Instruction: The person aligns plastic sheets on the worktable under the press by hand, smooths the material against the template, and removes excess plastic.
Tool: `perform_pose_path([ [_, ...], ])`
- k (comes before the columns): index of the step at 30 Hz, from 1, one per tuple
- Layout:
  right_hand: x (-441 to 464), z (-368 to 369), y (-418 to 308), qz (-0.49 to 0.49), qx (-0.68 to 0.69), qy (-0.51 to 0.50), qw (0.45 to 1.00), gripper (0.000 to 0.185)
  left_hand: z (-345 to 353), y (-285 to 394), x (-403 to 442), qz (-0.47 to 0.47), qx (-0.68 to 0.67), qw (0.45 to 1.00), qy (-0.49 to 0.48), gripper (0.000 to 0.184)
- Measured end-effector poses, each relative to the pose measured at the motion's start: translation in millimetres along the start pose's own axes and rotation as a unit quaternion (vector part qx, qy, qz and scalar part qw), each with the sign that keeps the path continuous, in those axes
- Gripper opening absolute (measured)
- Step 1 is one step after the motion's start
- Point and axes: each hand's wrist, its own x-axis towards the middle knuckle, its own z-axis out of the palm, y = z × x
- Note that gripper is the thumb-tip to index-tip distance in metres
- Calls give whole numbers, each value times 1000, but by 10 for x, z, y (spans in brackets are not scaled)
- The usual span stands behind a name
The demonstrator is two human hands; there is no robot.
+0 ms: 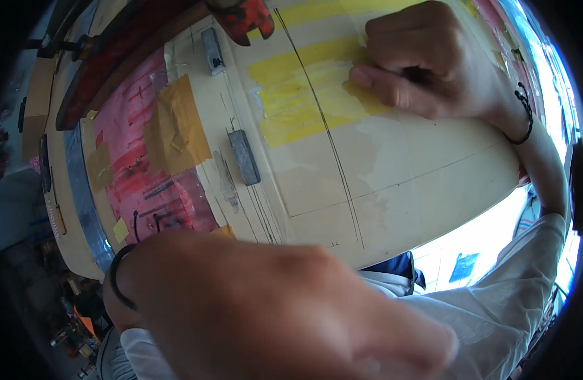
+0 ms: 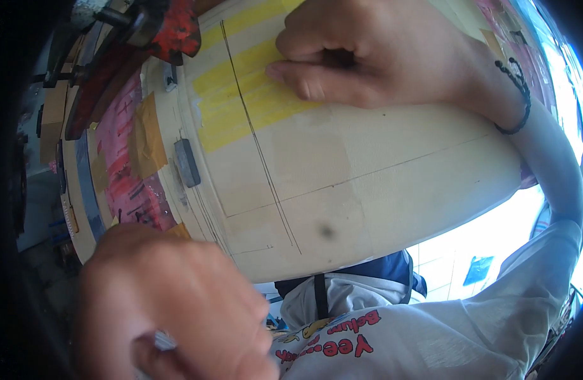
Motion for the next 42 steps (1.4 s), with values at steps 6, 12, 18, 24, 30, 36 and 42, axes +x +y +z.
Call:
perform_pose_path([
  [6,-59,71,9,-12,-4,46,999,32,-59,-48,44,1,234,972,-19,23],
  [12,-82,45,4,-43,-21,29,998,32,-199,-76,29,60,656,751,35,21],
  [18,-82,44,2,-88,1,10,996,32,-256,-54,-15,21,733,680,11,21],
  [24,-81,6,-127,-17,-2,-27,999,34,-241,-15,0,3,740,673,11,24],
  [30,-128,125,-259,3,-33,42,999,21,-203,-51,-15,-15,776,628,47,24],
  [36,-124,126,-215,-6,-9,42,999,18,-163,-64,-14,-25,797,602,40,25],
  [42,-154,138,-170,-90,23,16,996,20,-194,-93,-16,-11,803,595,32,22],
])
